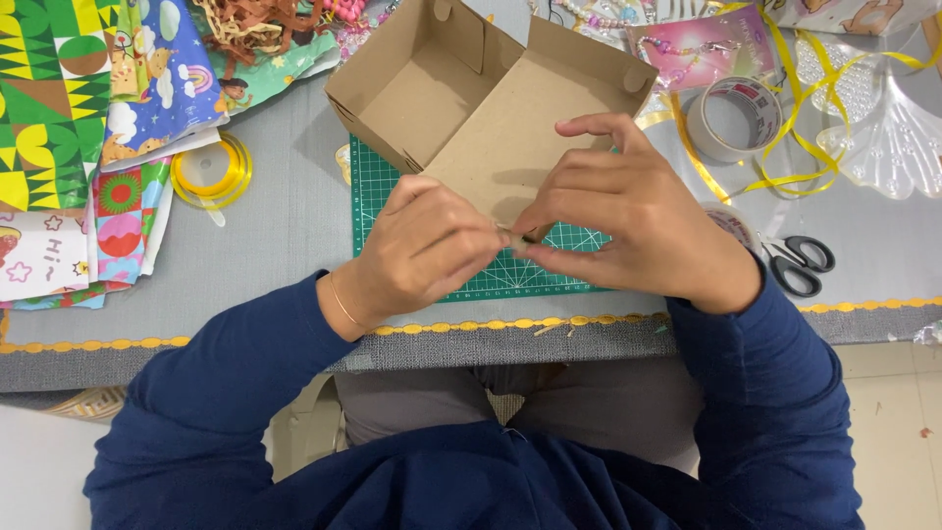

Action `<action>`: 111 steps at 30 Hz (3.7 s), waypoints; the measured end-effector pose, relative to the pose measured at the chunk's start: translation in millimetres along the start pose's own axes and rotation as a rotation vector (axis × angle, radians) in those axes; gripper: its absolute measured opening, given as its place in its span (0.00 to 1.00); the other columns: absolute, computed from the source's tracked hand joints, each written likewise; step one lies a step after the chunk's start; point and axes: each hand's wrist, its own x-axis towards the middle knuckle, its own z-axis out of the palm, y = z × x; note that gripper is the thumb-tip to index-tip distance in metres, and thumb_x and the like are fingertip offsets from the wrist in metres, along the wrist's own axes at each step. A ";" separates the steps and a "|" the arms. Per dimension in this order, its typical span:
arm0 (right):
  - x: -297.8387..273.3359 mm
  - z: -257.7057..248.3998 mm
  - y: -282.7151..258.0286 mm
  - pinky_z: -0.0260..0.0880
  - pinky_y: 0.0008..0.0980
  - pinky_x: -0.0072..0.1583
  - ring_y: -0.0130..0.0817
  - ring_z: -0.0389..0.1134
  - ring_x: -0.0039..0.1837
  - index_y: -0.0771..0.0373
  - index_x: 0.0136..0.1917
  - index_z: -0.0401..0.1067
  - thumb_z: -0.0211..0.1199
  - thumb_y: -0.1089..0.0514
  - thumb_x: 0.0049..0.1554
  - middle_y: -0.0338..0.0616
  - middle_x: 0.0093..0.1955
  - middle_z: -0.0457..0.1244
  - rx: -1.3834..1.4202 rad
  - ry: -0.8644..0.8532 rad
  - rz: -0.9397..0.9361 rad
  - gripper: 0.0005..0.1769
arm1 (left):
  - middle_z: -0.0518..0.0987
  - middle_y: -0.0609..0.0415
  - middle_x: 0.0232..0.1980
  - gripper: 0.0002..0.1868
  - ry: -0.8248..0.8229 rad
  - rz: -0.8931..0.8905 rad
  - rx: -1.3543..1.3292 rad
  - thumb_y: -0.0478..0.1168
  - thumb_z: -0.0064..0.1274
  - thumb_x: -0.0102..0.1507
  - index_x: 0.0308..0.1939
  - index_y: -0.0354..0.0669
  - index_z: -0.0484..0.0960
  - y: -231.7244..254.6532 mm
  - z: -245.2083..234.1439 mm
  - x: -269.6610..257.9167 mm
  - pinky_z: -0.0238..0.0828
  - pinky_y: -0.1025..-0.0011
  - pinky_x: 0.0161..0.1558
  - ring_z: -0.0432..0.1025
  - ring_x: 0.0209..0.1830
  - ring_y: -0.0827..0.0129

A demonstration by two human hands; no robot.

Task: The person assembles a small cardboard box, fills it with shredded paper and a packaged accessory, and then wraps the box in decorative patterned paper using tape and scissors.

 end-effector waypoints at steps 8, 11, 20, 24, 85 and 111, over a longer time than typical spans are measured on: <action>0.2 -4.7 0.1 0.56 0.48 0.71 0.32 0.64 0.42 0.57 0.47 0.75 0.71 0.62 0.62 0.34 0.41 0.66 0.019 -0.003 0.018 0.05 | 0.84 0.59 0.43 0.06 -0.064 -0.190 -0.079 0.34 0.63 0.69 0.46 0.43 0.81 -0.4 -3.9 2.5 0.57 0.61 0.64 0.79 0.40 0.68; 1.0 -4.9 -2.5 0.56 0.47 0.71 0.31 0.65 0.43 0.57 0.47 0.76 0.72 0.61 0.62 0.31 0.40 0.66 -0.009 -0.004 0.032 0.05 | 0.84 0.60 0.40 0.04 -0.037 -0.177 -0.100 0.31 0.61 0.69 0.44 0.43 0.82 0.9 -4.5 4.1 0.57 0.62 0.62 0.78 0.37 0.68; -5.6 -23.4 8.6 0.52 0.51 0.73 0.36 0.66 0.45 0.59 0.45 0.75 0.71 0.61 0.63 0.36 0.43 0.67 -0.095 -0.032 0.002 0.07 | 0.81 0.56 0.45 0.22 -0.226 -0.131 0.108 0.59 0.56 0.69 0.54 0.45 0.81 -30.6 -29.1 6.8 0.56 0.59 0.63 0.73 0.47 0.63; -24.7 -47.8 30.2 0.52 0.52 0.70 0.51 0.66 0.62 0.63 0.50 0.78 0.69 0.64 0.70 0.51 0.54 0.65 -0.259 -0.001 0.066 0.04 | 0.72 0.46 0.66 0.35 -0.418 -0.262 0.195 0.70 0.59 0.63 0.55 0.44 0.81 -72.5 -67.2 1.7 0.51 0.46 0.68 0.63 0.69 0.49; 68.2 29.2 26.1 0.64 0.43 0.48 0.36 0.72 0.48 0.64 0.62 0.67 0.67 0.63 0.64 0.49 0.61 0.61 -0.253 0.160 0.434 0.15 | 0.76 0.44 0.44 0.10 -0.122 -0.554 0.703 0.24 0.52 0.60 0.42 0.39 0.77 -187.2 -63.8 -85.5 0.65 0.52 0.34 0.71 0.36 0.41; 102.1 18.0 37.1 0.76 0.32 0.67 0.37 0.72 0.65 0.66 0.60 0.70 0.66 0.72 0.63 0.49 0.63 0.68 0.541 -0.052 0.317 0.13 | 0.81 0.65 0.41 0.21 -0.240 -0.552 0.223 0.39 0.71 0.62 0.53 0.51 0.76 -133.6 -88.6 -45.7 0.45 0.47 0.68 0.77 0.48 0.61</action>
